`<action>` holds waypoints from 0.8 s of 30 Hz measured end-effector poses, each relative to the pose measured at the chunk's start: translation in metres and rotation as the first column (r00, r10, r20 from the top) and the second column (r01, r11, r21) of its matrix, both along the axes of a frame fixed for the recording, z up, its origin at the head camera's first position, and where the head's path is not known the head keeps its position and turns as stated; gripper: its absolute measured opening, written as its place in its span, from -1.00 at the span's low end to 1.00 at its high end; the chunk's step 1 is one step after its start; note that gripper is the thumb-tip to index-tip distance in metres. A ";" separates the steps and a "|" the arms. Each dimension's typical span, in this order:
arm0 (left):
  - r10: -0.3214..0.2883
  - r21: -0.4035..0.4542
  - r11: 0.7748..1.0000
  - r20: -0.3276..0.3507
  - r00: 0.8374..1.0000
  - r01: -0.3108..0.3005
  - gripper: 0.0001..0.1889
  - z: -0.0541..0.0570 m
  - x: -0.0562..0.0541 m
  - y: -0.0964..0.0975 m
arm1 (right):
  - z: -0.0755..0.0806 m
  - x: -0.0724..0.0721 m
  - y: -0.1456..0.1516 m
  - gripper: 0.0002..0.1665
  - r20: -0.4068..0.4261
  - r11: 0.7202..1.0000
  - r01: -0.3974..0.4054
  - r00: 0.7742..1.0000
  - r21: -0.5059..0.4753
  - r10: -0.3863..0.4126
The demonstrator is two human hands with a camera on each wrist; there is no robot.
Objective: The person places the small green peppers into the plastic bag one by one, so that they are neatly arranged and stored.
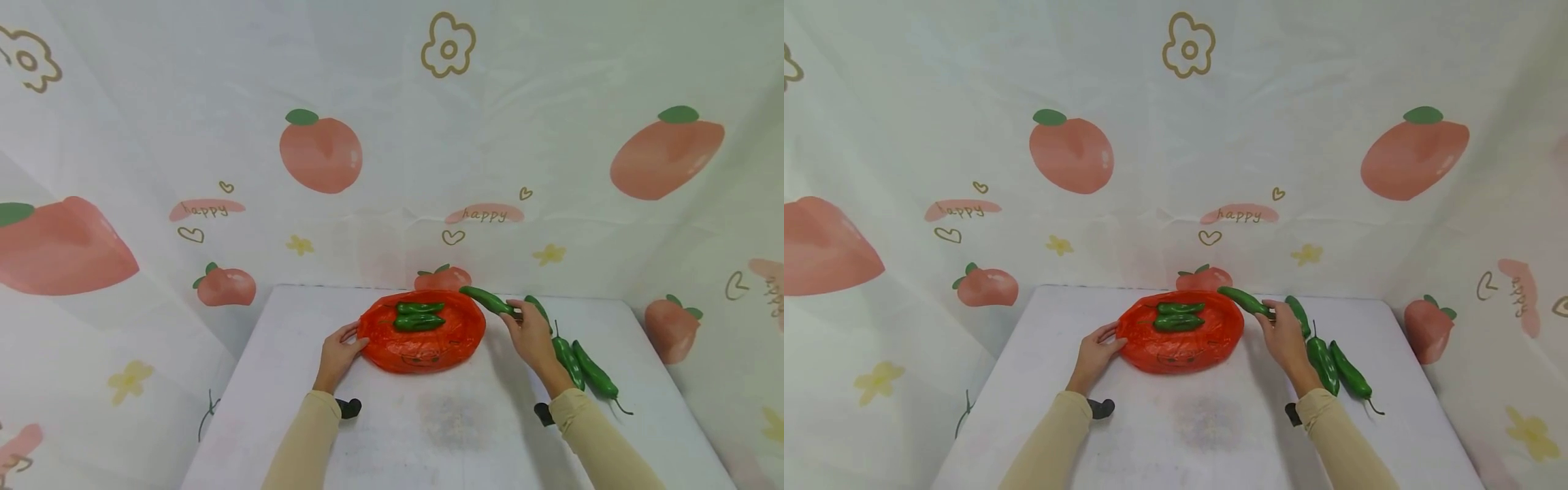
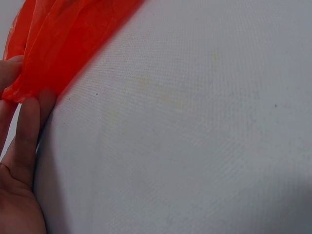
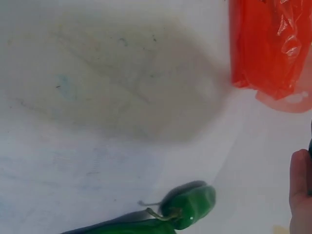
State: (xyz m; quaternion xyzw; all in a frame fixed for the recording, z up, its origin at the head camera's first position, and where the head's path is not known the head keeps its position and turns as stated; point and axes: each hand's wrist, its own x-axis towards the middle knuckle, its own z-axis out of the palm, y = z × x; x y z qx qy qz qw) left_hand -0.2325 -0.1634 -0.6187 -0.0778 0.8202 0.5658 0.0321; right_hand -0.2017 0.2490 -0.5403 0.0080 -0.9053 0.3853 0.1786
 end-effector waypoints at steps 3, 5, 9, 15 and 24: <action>0.004 -0.010 1.000 0.000 1.000 -0.004 -0.48 0.000 -0.001 0.000 | 0.002 -0.001 -0.002 -0.56 -0.021 1.000 -0.017 1.000 0.018 0.017; 0.006 -0.007 1.000 0.000 1.000 -0.006 -0.47 -0.001 -0.001 0.000 | 0.003 -0.001 -0.004 -0.56 -0.024 0.999 -0.028 0.999 0.018 0.028; -0.001 0.005 1.000 0.001 1.000 0.001 -0.47 -0.002 -0.002 0.000 | 0.007 0.000 -0.008 -0.56 -0.021 0.999 -0.052 0.998 -0.003 0.052; -0.005 0.031 1.000 0.004 1.000 0.005 -0.47 -0.002 -0.004 0.000 | 0.014 0.000 -0.016 -0.57 -0.011 0.996 -0.090 0.996 -0.008 0.089; 0.005 0.027 1.000 0.018 1.000 -0.005 -0.48 0.000 -0.002 0.001 | 0.023 -0.002 -0.032 -0.57 0.008 0.990 -0.139 0.990 0.007 0.139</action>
